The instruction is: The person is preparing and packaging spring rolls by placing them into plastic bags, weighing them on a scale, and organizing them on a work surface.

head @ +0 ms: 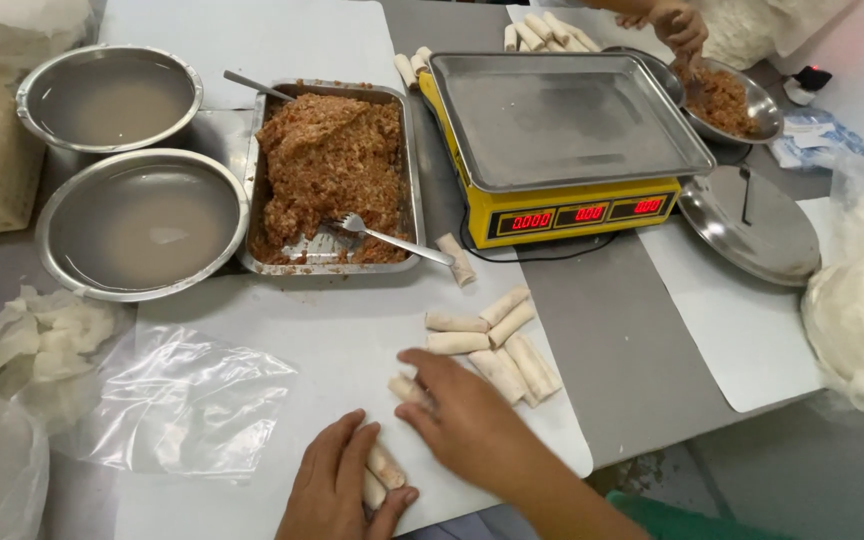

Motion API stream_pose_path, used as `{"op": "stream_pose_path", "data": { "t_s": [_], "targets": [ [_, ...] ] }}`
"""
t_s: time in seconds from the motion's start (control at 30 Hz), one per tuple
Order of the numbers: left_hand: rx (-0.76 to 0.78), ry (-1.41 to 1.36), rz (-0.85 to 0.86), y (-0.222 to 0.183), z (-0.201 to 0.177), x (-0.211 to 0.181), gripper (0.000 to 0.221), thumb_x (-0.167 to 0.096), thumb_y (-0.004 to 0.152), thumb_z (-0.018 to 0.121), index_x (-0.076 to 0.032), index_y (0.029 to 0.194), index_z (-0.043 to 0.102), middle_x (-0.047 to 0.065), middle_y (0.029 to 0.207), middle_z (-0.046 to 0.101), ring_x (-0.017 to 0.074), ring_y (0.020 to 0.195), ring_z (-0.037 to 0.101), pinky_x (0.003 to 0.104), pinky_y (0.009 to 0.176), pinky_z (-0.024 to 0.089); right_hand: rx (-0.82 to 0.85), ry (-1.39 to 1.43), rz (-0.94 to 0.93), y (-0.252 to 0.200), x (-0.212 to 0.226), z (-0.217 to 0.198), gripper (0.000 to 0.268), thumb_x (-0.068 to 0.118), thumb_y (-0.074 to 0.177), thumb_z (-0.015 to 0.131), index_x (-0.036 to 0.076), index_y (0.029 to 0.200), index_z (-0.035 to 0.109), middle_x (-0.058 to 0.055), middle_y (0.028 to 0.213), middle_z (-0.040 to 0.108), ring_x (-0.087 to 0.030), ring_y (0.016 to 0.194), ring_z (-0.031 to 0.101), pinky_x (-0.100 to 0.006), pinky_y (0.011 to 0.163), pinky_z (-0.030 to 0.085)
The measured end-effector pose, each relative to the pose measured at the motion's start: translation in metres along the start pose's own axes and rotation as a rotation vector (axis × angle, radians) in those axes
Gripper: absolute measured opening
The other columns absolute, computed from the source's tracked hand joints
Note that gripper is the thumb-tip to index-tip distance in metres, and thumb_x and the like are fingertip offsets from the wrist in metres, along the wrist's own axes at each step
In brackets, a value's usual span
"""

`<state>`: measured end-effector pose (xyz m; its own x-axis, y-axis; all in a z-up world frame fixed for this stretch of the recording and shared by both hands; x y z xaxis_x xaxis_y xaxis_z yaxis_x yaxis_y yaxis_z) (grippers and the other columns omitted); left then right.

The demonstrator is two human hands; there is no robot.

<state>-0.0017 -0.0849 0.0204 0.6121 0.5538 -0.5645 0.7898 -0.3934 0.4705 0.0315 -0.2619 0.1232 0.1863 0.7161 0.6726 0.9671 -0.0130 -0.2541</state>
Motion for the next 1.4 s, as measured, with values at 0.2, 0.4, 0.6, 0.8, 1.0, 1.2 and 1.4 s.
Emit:
{"op": "stream_pose_path", "data": {
  "t_s": [0.2,0.4,0.6,0.8,1.0,1.2,1.4],
  "targets": [
    [0.029,-0.074,-0.032,0.011,-0.019,-0.017,0.067,-0.042,0.09,0.07,0.003,0.136,0.051,0.021,0.14,0.057,0.0367,0.128,0.057,0.047,0.11,0.048,-0.033,-0.213,-0.371,-0.034,-0.022,0.06,0.053,0.01,0.098,0.06,0.0,0.148,0.047,-0.025,0.128,0.058,-0.039,0.111,0.059,-0.045,0.095,0.05],
    [0.009,0.028,0.071,0.019,-0.028,-0.032,0.072,-0.039,0.095,0.069,0.007,0.144,0.044,0.022,0.143,0.057,0.0375,0.125,0.059,0.049,0.112,0.045,0.058,0.067,-0.246,-0.045,-0.017,0.043,0.047,0.019,0.1,0.051,0.003,0.144,0.053,-0.016,0.133,0.064,-0.029,0.122,0.062,-0.04,0.105,0.048],
    [0.004,0.047,0.096,0.019,-0.028,-0.032,0.067,-0.038,0.096,0.068,0.005,0.142,0.047,0.023,0.14,0.057,0.0368,0.125,0.057,0.049,0.11,0.047,-0.031,0.0,-0.289,-0.049,-0.022,0.051,0.042,0.016,0.101,0.052,0.003,0.141,0.058,-0.014,0.119,0.06,-0.027,0.107,0.065,-0.037,0.096,0.053],
    [0.065,-0.039,-0.079,0.011,-0.024,-0.022,0.07,-0.038,0.086,0.081,0.002,0.134,0.051,0.021,0.128,0.052,0.034,0.118,0.055,0.042,0.103,0.051,-0.073,0.041,-0.291,-0.05,-0.023,0.051,0.038,0.016,0.1,0.053,0.003,0.135,0.063,-0.014,0.128,0.064,-0.028,0.115,0.065,-0.039,0.099,0.054],
    [0.308,-0.277,-0.249,0.026,-0.049,-0.022,0.084,-0.037,0.08,0.088,-0.003,0.145,0.046,0.016,0.147,0.046,0.0298,0.138,0.046,0.044,0.116,0.038,0.047,0.073,-0.327,-0.054,-0.024,0.042,0.045,0.014,0.1,0.053,0.006,0.144,0.052,-0.016,0.142,0.059,-0.03,0.133,0.056,-0.042,0.111,0.044],
    [0.334,-0.131,-0.384,0.039,-0.036,0.009,0.038,-0.03,0.09,0.069,-0.016,0.125,0.062,0.001,0.109,0.075,0.0268,0.109,0.063,0.042,0.095,0.049,0.037,0.047,-0.228,-0.048,-0.028,0.041,0.04,0.019,0.101,0.05,0.005,0.137,0.06,-0.012,0.135,0.067,-0.027,0.128,0.061,-0.04,0.11,0.047],
    [0.377,-0.306,-0.431,0.051,-0.042,0.003,0.023,-0.011,0.09,0.061,-0.016,0.111,0.069,0.0,0.104,0.079,0.0178,0.095,0.077,0.033,0.088,0.059,0.006,0.061,-0.216,-0.053,-0.027,0.037,0.039,0.018,0.101,0.051,0.006,0.137,0.061,-0.01,0.133,0.068,-0.025,0.123,0.064,-0.038,0.106,0.05]
  ]
}}
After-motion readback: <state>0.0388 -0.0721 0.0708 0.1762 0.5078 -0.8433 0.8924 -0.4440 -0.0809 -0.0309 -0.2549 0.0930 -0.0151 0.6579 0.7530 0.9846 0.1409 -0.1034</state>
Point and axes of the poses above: each hand's wrist, its own y-axis towards the middle knuckle, its own z-axis out of the palm, x = y × z, the point moved 4 cm from there along y, towards the middle knuckle
